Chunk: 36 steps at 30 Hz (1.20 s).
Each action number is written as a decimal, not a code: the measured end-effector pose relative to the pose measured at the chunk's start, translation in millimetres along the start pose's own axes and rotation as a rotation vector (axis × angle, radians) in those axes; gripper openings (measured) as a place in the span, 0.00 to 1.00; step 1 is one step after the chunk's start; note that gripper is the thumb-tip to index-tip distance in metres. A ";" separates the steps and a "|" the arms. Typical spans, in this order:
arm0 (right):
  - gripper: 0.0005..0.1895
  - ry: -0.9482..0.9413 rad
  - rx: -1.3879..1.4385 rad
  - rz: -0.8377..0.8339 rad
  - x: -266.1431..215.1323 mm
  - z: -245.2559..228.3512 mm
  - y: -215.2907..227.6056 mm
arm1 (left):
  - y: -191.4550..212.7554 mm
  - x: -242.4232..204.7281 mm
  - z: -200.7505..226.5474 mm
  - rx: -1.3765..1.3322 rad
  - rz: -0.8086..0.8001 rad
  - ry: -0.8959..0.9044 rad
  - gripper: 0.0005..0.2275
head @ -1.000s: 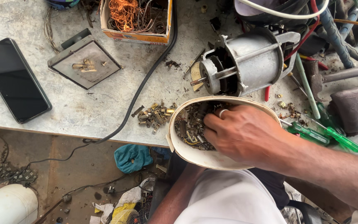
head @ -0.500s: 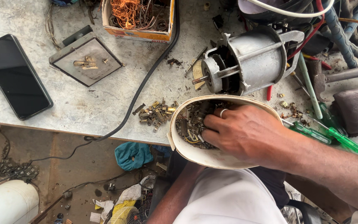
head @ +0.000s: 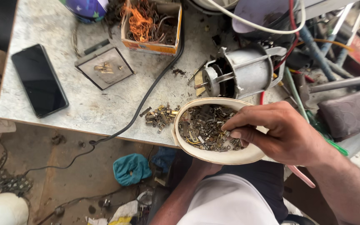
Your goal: The person sorts small metal parts and debris from a white bowl into a small cardboard box on a cluttered workbench. They use their hands to pick up and transfer the items, occasionally using pliers to handle specific pieces.
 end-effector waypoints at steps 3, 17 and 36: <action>0.08 -0.071 -0.002 0.038 -4.2 2.4 0.2 | -14.9 -4.5 -2.0 0.180 -0.150 0.015 0.18; 0.16 -0.193 0.081 0.158 12.2 -22.6 -28.0 | -49.0 -27.3 -17.4 0.312 -0.585 0.228 0.17; 0.09 0.466 -1.007 0.209 227.2 -43.7 -117.0 | -58.0 -40.1 -15.4 0.375 -0.590 0.193 0.16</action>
Point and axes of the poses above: each hand's wrist, its own x-axis towards the middle knuckle, its own y-axis out of the back of the hand, z = x × y, the point moved 8 cm from there along x, towards the middle knuckle, and after that the axes turned 9 degrees about x, right-handed, at the moved point
